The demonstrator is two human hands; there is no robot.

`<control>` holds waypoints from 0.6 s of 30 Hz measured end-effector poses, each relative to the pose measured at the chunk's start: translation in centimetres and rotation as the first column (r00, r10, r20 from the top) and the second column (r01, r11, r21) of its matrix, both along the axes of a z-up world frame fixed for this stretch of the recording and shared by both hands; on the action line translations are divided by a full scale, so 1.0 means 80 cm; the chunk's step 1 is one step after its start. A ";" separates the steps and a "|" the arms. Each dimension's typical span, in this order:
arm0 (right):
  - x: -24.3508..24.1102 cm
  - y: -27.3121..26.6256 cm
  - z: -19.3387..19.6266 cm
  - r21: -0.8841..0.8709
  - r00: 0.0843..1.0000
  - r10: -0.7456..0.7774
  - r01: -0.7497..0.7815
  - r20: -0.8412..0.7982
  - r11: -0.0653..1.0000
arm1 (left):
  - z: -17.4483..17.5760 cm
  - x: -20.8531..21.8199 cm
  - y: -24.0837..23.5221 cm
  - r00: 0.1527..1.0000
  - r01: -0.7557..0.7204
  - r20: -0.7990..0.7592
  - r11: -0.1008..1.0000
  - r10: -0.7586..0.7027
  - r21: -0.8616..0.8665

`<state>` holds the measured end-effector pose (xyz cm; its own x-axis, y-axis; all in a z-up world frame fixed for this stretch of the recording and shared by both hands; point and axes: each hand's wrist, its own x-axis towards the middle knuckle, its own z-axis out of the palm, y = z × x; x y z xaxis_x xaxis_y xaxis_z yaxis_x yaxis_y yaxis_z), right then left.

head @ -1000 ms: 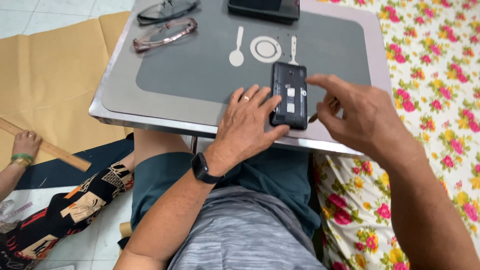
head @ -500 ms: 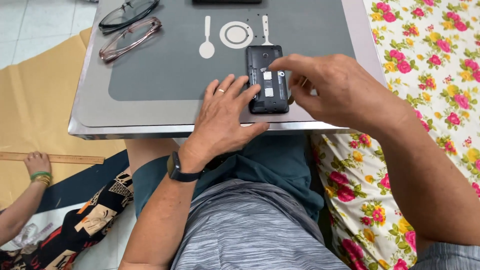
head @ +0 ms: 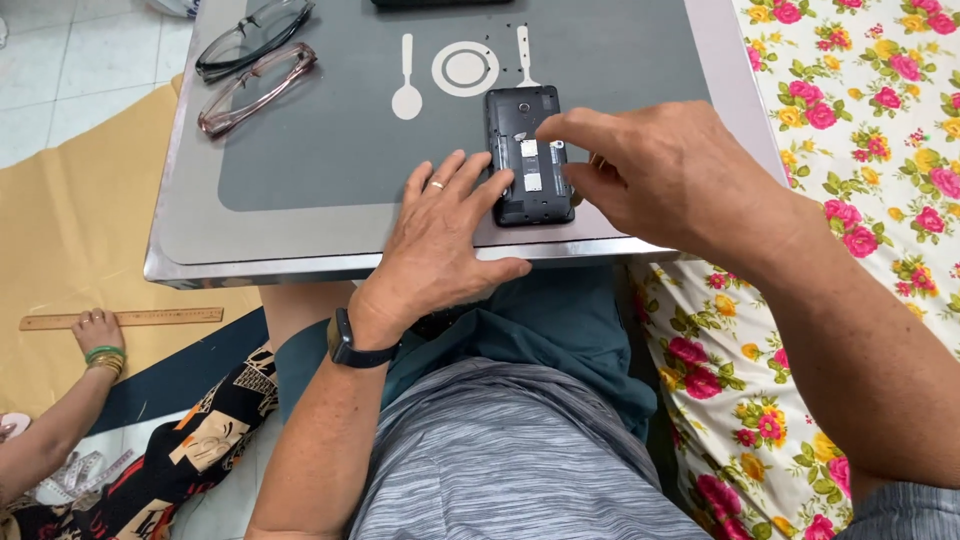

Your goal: The person uses a small screwdriver to remove screws from the back of a disassembled smartphone. They carefully place the removed screws onto a gray silicone mat on the table.

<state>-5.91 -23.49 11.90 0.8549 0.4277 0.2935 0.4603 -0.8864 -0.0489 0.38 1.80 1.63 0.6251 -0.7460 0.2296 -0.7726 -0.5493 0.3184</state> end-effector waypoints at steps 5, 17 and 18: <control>-0.005 0.013 0.026 0.032 0.982 -0.042 0.049 -0.182 0.998 | -0.002 0.002 0.000 1.000 0.000 0.016 1.000 0.000 -0.006; -0.006 0.011 0.021 0.046 0.984 -0.038 0.047 -0.177 0.998 | -0.005 0.003 -0.001 1.000 0.006 -0.012 1.000 -0.006 0.000; -0.005 0.010 0.018 0.074 0.989 -0.045 0.056 -0.144 0.996 | -0.006 0.004 -0.002 1.000 0.007 -0.008 1.000 -0.007 0.011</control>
<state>-6.32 -22.71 13.32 0.9102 0.3635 0.1983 0.3984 -0.8994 -0.1798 0.70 1.64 1.11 0.6215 -0.7530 0.2162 -0.7739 -0.5474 0.3184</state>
